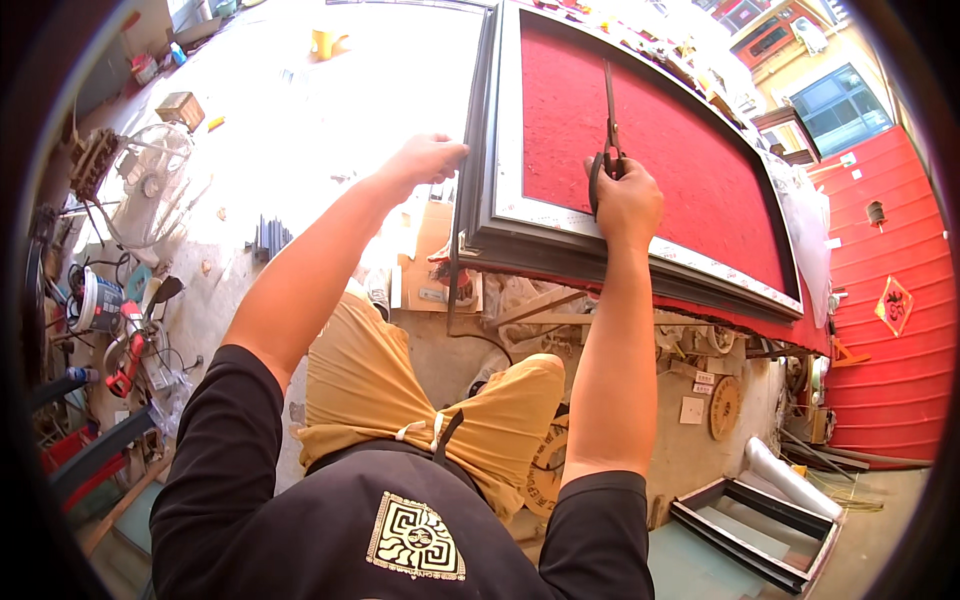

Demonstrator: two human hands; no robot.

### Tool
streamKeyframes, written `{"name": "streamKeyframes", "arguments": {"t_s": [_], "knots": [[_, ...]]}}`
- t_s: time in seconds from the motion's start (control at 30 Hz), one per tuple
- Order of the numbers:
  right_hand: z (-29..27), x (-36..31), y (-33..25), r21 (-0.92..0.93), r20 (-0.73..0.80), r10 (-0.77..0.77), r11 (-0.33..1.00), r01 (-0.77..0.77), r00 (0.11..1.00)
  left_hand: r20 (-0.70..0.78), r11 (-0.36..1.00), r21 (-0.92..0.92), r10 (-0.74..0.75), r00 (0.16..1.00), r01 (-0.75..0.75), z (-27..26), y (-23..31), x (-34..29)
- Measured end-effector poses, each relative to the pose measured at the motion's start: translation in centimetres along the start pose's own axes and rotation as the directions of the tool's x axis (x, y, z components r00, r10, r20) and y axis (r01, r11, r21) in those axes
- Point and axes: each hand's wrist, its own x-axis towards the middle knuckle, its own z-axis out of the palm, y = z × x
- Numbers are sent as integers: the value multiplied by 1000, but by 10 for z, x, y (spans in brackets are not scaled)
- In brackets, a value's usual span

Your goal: The person installs a black rubber seal into the groove of a metal frame, pressing it into place by hand and using scissors to trim the seal to length.

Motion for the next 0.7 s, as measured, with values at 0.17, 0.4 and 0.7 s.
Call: {"name": "streamKeyframes", "arguments": {"t_s": [0.17,0.4,0.7], "knots": [[0,0,1,-3,-8,3,1000,-3,1000,-85,989,-144,-43,995,31,2,6,1],[1,-3,-5,50,13,5,999,-6,1000,-122,998,-47,-39,992,34,1,-9,25],[1,-1,3,-14,20,29,999,-29,999,-48,955,-289,-84,995,67,-7,-16,14]]}}
